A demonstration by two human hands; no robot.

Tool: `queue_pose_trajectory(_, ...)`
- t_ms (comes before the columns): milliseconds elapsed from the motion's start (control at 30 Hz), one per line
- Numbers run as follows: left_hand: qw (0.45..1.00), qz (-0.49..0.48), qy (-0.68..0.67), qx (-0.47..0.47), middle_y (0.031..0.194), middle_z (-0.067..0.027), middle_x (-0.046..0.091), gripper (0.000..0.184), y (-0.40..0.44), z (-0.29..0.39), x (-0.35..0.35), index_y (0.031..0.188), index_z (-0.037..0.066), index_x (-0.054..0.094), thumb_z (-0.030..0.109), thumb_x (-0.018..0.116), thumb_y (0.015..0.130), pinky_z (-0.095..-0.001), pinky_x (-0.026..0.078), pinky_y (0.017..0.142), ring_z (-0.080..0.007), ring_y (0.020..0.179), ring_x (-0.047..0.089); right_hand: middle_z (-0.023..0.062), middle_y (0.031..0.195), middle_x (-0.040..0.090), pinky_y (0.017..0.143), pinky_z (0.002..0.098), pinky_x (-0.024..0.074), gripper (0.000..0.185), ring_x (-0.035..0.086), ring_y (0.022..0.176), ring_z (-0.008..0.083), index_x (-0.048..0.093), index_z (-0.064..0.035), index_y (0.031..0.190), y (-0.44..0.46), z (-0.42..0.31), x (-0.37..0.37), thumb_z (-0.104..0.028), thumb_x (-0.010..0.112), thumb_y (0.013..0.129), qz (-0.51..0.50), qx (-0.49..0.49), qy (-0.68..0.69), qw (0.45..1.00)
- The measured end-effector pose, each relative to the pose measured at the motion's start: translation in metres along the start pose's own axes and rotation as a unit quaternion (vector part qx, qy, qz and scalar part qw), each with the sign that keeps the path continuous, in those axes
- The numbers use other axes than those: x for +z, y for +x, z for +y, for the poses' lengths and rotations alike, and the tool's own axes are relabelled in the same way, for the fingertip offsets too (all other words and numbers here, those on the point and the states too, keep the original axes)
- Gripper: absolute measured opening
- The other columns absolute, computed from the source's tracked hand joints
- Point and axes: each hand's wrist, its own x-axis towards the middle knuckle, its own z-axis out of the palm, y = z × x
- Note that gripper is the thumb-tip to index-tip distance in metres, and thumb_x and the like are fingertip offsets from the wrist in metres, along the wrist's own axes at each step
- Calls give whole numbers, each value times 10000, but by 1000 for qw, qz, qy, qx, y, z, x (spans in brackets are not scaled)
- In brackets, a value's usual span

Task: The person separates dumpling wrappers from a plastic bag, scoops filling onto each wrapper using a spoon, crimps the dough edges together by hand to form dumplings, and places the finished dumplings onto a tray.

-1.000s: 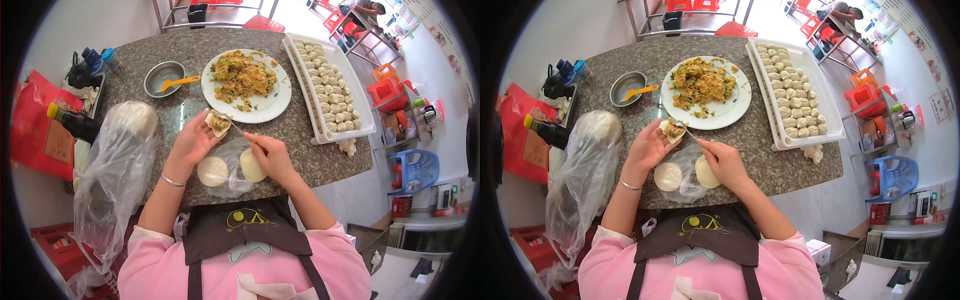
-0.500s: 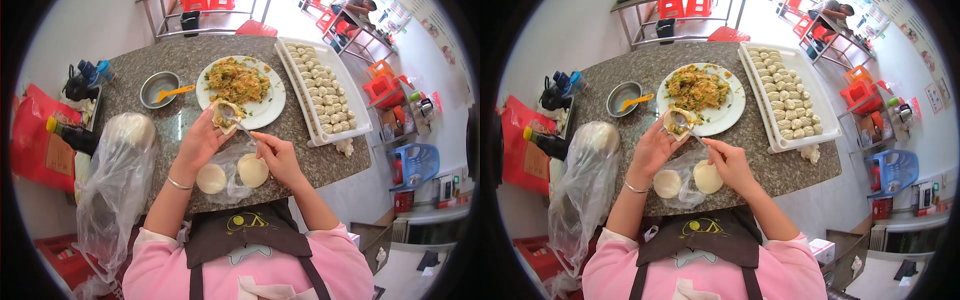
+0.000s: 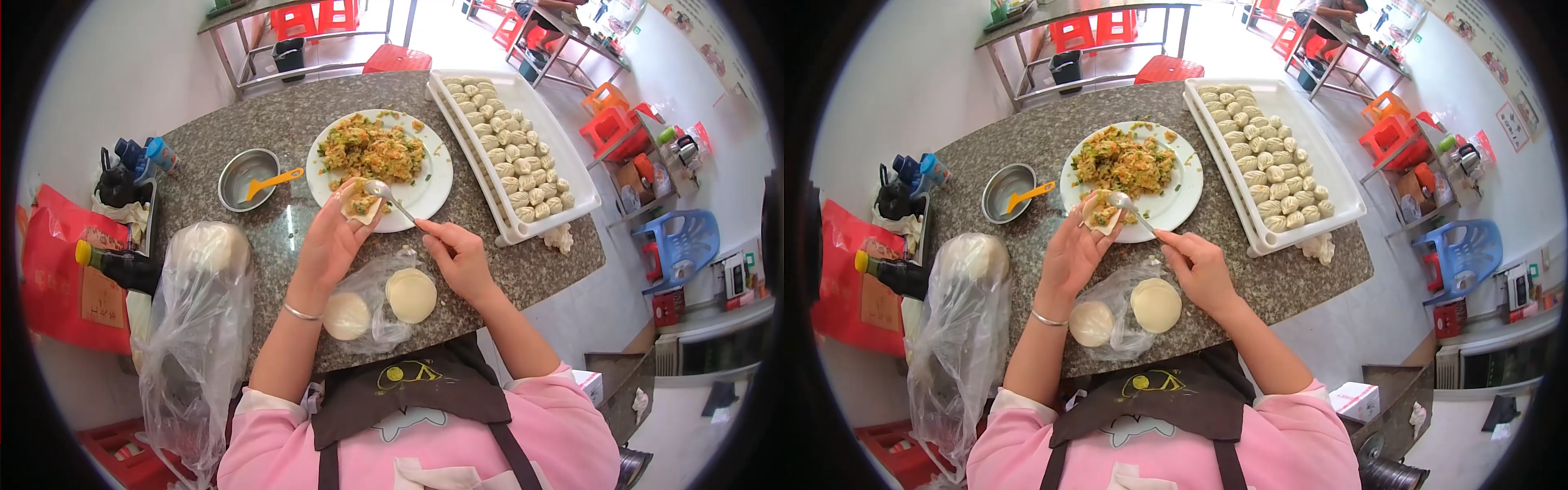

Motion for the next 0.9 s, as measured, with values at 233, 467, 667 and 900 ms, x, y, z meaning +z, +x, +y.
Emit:
queue_pose_trajectory(233,1000,10,2,8,1371,-177,402,533,-2,3,-4,1391,-6,271,259,454,966,-398,409,1051,-297,1248,455,43,770,619,548,229,408,260,496,615,63,648,-36,1122,6,-8,8,-39,586,870,-16,57,94,994)
queue_pose_trajectory(467,1000,12,-17,0,1333,-152,447,467,-3,7,-5,1359,12,333,251,445,974,-386,446,1006,-272,1197,503,45,766,626,552,228,415,269,493,605,63,655,-52,1123,5,-6,12,-40,591,863,-23,65,110,992)
queue_pose_trajectory(667,1000,21,-9,7,1368,-188,409,495,-3,6,-5,1383,-8,293,262,411,985,-395,439,1027,-322,1235,468,29,753,612,546,217,410,265,483,592,50,656,-45,1118,7,-15,10,-37,592,860,-19,109,135,985)
queue_pose_trajectory(900,1000,25,6,14,1358,-186,426,491,-2,9,-6,1375,-10,310,271,413,986,-387,440,1024,-330,1225,477,17,746,607,534,216,401,262,472,587,40,656,-41,1115,6,-14,11,-40,591,861,-32,81,148,985)
